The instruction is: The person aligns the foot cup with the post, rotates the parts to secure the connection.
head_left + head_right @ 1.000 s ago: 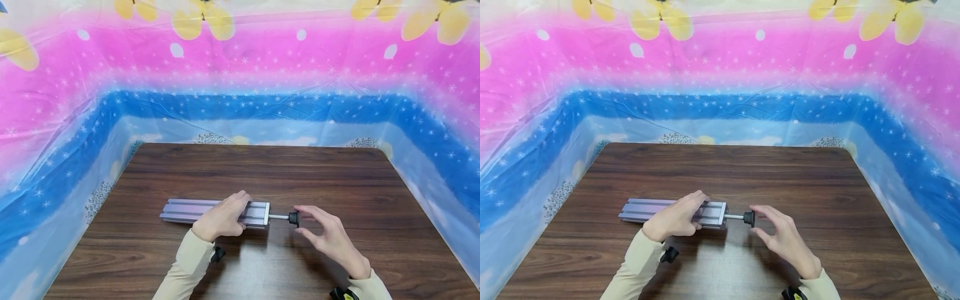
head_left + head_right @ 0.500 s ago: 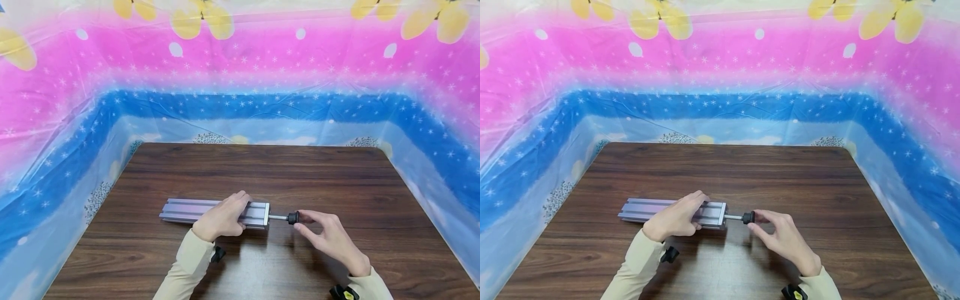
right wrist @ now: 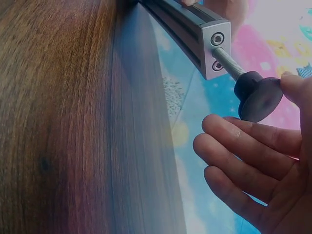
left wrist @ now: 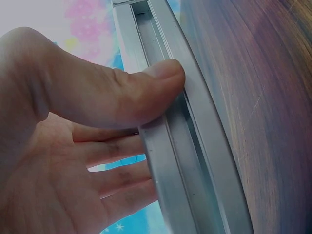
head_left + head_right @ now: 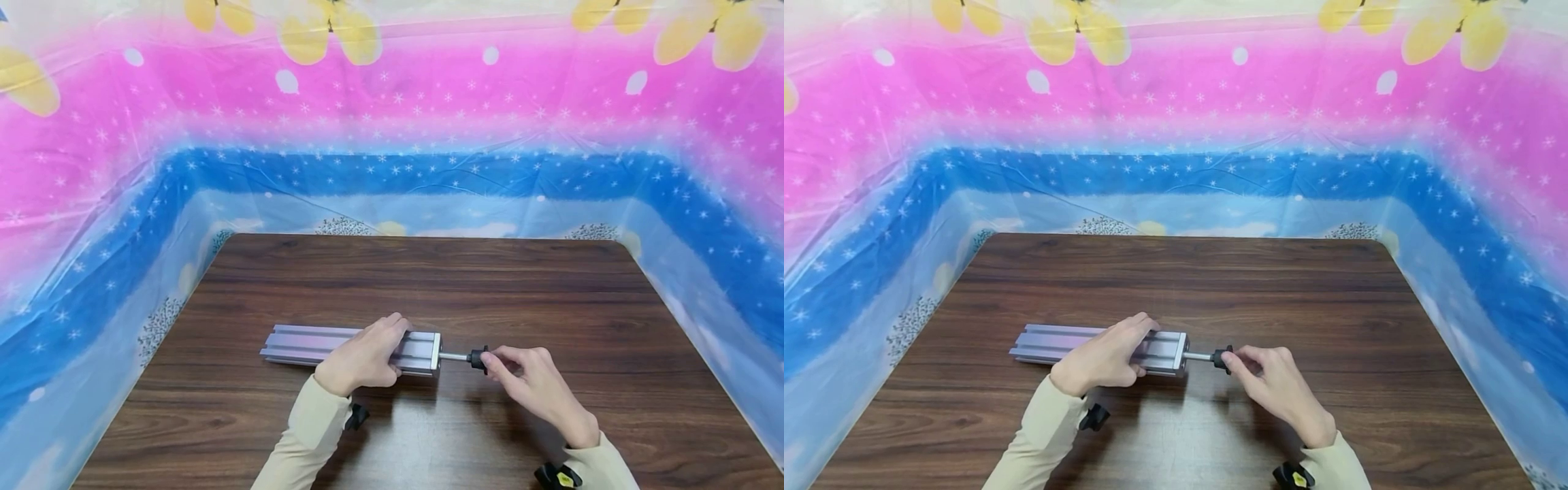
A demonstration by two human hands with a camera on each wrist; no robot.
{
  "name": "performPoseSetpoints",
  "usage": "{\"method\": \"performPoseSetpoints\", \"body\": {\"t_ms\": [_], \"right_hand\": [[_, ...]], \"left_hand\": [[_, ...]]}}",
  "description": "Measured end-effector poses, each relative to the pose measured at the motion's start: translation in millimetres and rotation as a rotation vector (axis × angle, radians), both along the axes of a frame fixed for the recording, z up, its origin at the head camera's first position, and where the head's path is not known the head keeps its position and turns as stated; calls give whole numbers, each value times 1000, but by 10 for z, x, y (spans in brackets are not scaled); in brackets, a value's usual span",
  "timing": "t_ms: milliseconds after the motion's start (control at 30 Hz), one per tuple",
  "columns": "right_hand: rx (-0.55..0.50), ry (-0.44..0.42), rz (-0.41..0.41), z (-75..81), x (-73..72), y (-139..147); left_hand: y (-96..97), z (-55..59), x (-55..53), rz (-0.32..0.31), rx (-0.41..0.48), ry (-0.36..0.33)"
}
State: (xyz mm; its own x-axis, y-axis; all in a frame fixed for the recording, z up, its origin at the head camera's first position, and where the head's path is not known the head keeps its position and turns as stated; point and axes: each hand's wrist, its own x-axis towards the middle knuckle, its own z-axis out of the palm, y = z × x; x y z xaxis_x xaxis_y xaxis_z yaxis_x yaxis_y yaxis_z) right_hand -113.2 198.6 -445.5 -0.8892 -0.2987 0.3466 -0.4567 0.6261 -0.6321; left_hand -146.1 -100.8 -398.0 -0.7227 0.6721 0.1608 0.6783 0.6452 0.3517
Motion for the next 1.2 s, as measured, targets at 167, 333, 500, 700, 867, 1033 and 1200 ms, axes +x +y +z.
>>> {"method": "performPoseSetpoints", "body": {"t_ms": [167, 333, 500, 700, 867, 1033, 1200], "right_hand": [[12, -21, -10, 15, 6, 2], [12, 59, 3, 18, 44, 56], [-64, 240, 112, -16, 56, 84], [-108, 385, 197, -46, 19, 64], [-109, 425, 228, -61, -19, 48], [-112, 421, 221, -41, -29, 43], [-92, 338, 182, -22, -3, 54]], "left_hand": [[-13, 0, 1, -5, 10, -3], [-15, 13, 0, 2, 10, -31], [-18, 19, -4, 9, 12, -49], [-18, 21, 3, 15, 11, -50], [-15, 11, 0, 17, 1, -54], [-15, 14, -5, 14, 5, -45], [-17, 25, -3, 11, 3, -29]]}}
